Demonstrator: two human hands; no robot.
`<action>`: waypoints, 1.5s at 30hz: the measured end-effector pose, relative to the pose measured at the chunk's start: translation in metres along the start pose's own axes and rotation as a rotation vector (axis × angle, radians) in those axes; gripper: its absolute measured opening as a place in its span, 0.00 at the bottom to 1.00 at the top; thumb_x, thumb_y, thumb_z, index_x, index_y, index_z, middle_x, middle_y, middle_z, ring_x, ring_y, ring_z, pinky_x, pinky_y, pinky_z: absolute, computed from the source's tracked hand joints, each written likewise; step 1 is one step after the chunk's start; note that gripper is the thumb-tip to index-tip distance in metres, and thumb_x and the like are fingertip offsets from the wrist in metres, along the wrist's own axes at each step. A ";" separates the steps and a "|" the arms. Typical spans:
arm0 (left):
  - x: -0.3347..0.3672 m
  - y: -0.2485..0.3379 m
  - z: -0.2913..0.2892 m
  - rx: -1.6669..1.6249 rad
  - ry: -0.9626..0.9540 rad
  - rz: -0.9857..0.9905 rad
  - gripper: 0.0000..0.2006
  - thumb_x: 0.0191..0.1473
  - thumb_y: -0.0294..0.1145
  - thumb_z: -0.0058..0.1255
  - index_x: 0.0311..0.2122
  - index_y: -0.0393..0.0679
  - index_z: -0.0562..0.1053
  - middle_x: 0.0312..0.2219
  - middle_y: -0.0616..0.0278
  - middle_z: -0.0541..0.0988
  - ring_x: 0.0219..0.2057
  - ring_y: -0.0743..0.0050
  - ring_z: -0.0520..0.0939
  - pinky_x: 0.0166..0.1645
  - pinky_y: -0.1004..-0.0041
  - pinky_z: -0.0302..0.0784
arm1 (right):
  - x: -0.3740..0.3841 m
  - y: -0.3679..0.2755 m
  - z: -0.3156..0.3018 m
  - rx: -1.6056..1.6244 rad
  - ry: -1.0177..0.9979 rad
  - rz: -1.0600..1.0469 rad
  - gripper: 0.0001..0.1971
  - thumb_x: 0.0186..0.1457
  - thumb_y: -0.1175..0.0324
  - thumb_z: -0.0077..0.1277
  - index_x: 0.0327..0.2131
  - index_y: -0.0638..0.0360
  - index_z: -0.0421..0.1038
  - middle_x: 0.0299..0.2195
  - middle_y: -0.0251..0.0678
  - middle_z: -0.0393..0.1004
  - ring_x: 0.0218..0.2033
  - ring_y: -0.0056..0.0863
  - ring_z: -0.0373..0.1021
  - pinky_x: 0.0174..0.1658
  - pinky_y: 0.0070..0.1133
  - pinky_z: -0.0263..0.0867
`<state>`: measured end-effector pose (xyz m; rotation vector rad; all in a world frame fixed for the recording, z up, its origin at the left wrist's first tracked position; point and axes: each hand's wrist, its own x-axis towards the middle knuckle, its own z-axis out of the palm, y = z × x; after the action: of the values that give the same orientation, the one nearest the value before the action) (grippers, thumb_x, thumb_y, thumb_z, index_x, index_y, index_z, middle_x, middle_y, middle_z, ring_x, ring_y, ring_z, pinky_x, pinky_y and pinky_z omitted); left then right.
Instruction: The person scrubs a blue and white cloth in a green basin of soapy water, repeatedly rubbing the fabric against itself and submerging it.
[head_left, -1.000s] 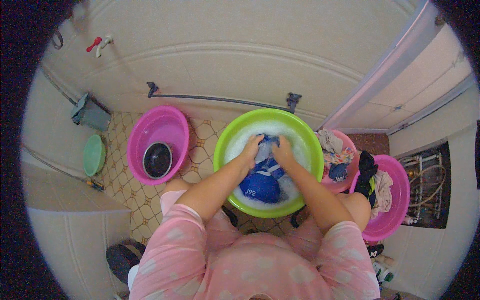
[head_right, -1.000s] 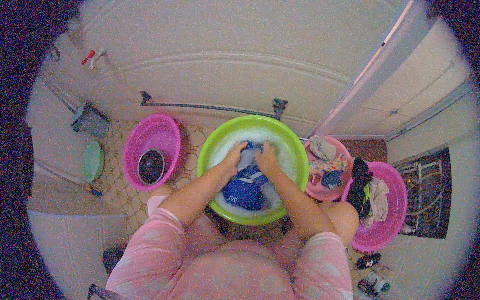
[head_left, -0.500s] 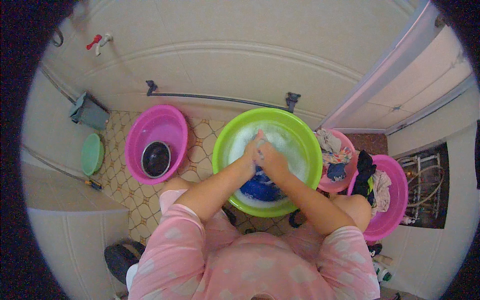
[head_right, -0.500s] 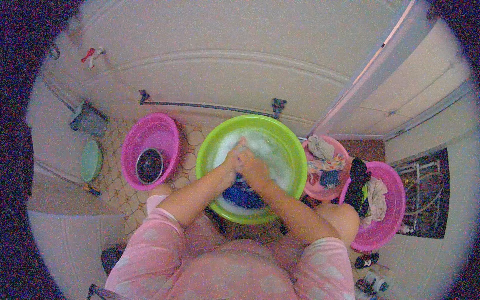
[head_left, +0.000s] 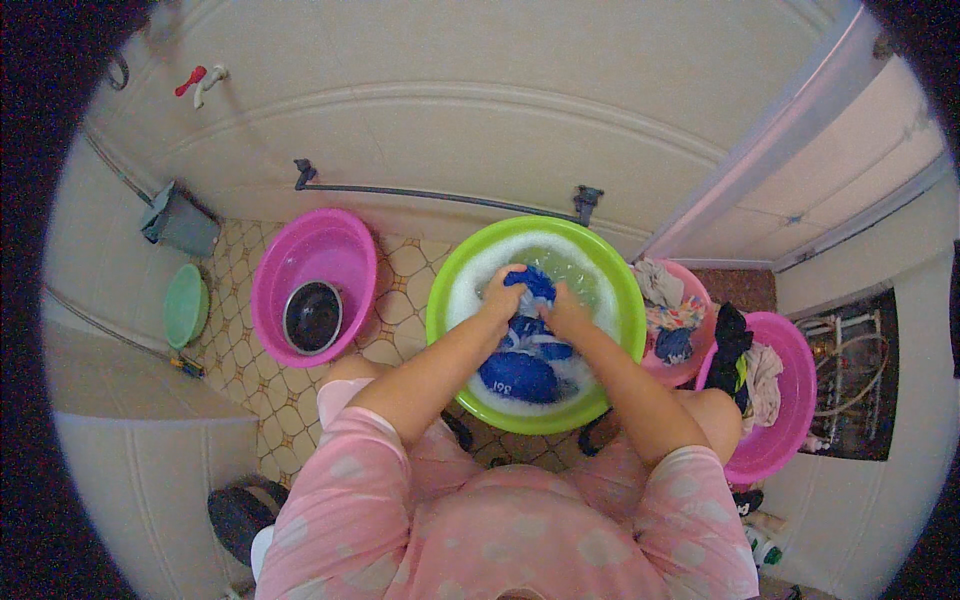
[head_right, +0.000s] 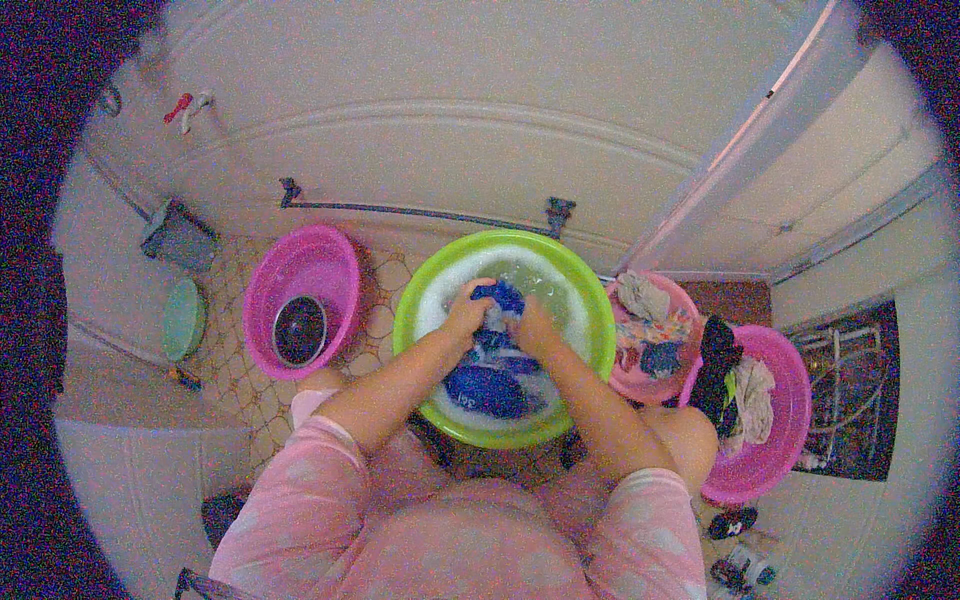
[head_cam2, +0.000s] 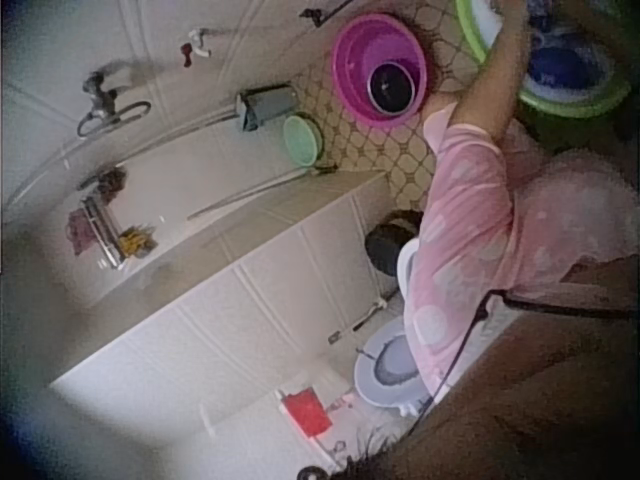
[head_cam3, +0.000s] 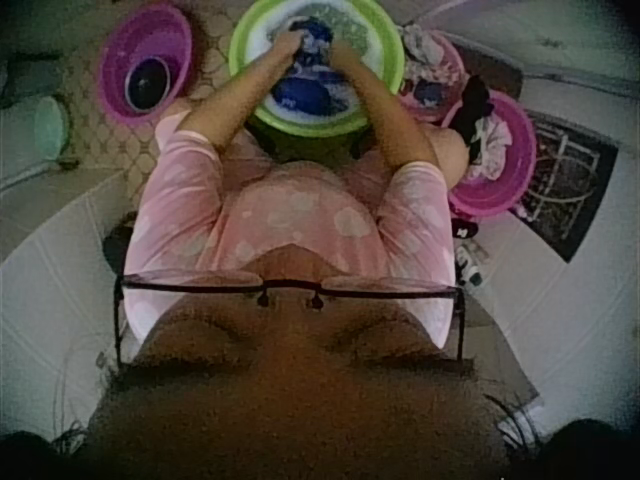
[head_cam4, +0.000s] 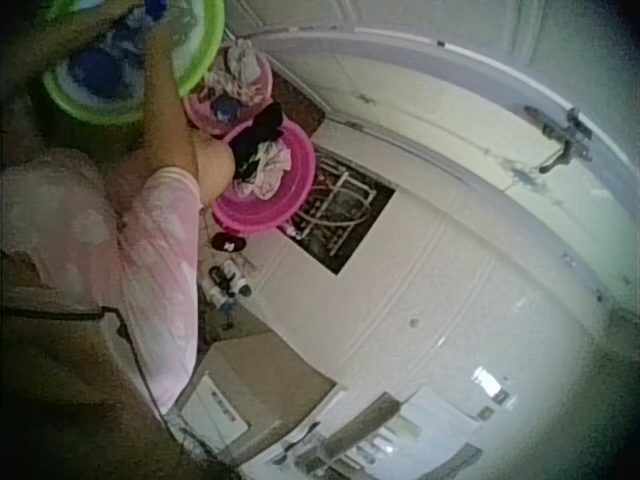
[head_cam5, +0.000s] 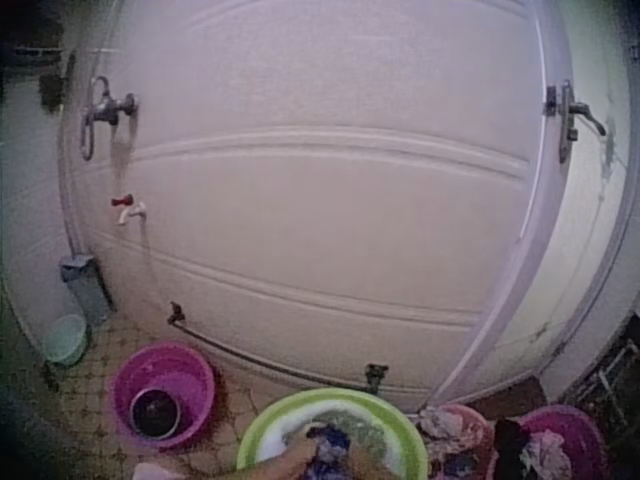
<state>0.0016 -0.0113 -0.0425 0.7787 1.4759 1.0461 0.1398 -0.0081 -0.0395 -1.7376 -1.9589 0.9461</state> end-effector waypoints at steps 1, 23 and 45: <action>0.001 -0.003 -0.004 -0.010 0.002 0.014 0.12 0.47 0.23 0.38 0.39 0.45 0.69 0.36 0.60 0.70 0.32 0.69 0.73 0.37 0.70 0.70 | -0.002 -0.004 -0.001 -0.029 -0.220 0.003 0.24 0.43 0.61 0.51 0.42 0.62 0.59 0.41 0.54 0.63 0.43 0.49 0.61 0.45 0.35 0.57; -0.019 0.032 0.004 -0.703 -0.357 -0.407 0.19 0.50 0.51 0.40 0.34 0.44 0.68 0.23 0.60 0.73 0.26 0.66 0.74 0.33 0.66 0.70 | -0.045 -0.069 -0.012 0.059 0.039 -0.446 0.11 0.47 0.61 0.44 0.28 0.59 0.64 0.28 0.43 0.66 0.30 0.44 0.65 0.32 0.34 0.61; 0.023 -0.017 -0.014 -0.100 -0.155 -0.148 0.19 0.38 0.17 0.38 0.37 0.49 0.71 0.31 0.56 0.73 0.29 0.67 0.74 0.32 0.67 0.72 | 0.013 0.013 -0.009 -0.138 -0.267 0.025 0.23 0.39 0.63 0.53 0.41 0.59 0.63 0.38 0.48 0.68 0.39 0.42 0.65 0.43 0.29 0.60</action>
<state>-0.0151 0.0001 -0.0676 0.6543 1.3180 0.9202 0.1525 0.0073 -0.0439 -1.7906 -2.2202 1.1263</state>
